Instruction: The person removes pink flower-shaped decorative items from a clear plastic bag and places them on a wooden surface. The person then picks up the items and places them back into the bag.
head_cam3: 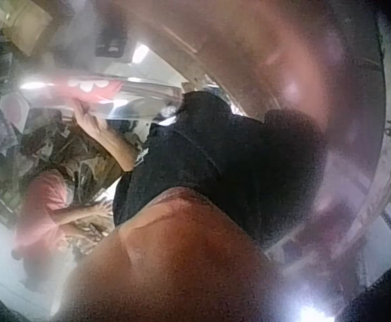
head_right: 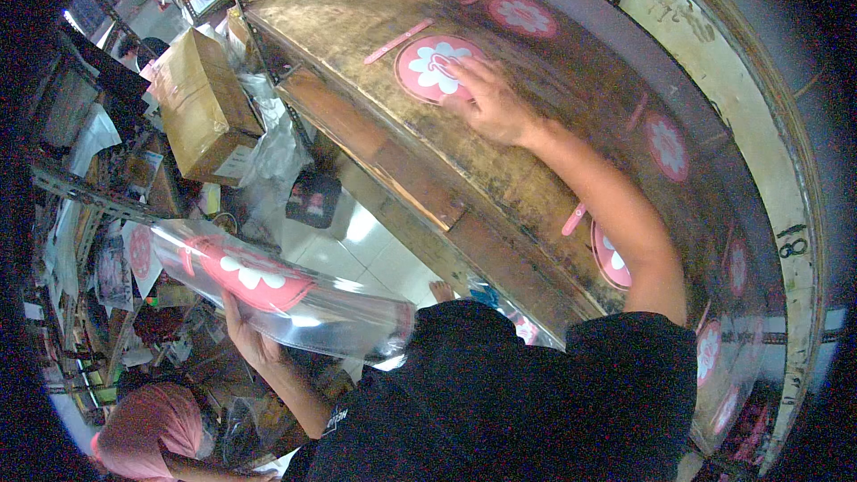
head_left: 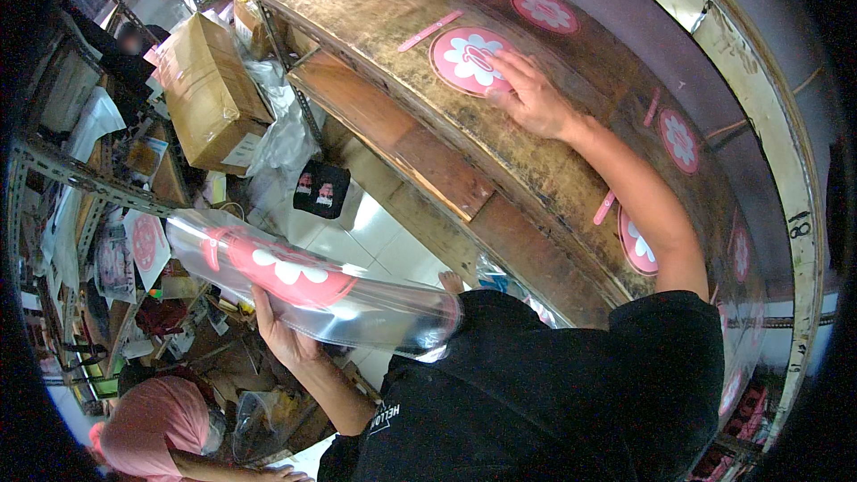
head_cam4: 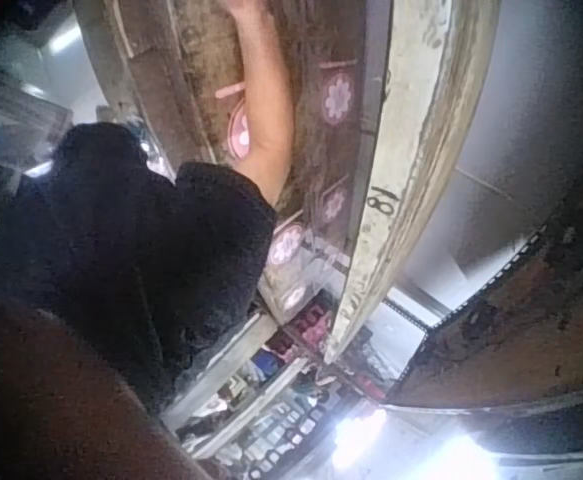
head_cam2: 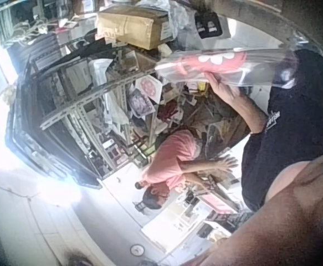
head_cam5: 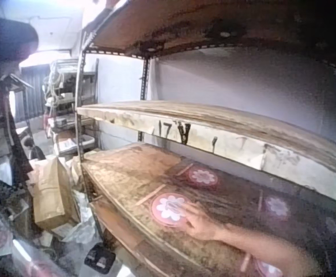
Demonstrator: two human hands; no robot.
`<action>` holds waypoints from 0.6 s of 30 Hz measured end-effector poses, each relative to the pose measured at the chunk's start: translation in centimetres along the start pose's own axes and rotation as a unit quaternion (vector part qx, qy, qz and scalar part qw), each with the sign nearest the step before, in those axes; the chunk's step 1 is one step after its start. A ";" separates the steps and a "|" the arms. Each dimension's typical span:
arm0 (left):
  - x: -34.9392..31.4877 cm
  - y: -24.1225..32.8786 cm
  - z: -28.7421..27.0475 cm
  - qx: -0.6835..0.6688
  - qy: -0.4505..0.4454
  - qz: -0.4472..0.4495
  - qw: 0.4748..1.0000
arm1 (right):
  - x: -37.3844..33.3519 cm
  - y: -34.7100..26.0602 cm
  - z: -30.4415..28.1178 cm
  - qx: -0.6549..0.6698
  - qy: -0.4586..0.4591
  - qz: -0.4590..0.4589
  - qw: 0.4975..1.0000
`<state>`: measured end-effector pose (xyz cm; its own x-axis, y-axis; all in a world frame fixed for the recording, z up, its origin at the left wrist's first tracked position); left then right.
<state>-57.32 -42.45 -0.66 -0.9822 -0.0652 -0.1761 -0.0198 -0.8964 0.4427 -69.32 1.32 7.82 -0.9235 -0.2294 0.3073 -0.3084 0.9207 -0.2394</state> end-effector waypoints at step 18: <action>-2.0 6.9 4.1 -0.040 -0.172 0.089 0.980 | 4.4 -24.7 10.3 0.576 -0.260 -0.015 0.775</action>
<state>-56.23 -46.73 6.33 -0.9740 -0.0840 0.2104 0.1583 -0.9167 0.3670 -68.14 -25.69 5.64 -0.7865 -0.6174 -0.0136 -0.0523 0.0885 -0.9947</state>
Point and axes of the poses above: each hand's wrist, its own x-axis towards the middle knuckle, its own z-axis out of the palm, y = z × x, the point moved 6 cm from there along x, towards the middle knuckle, and after that the axes turned 2 degrees about x, right-handed, at the moved point
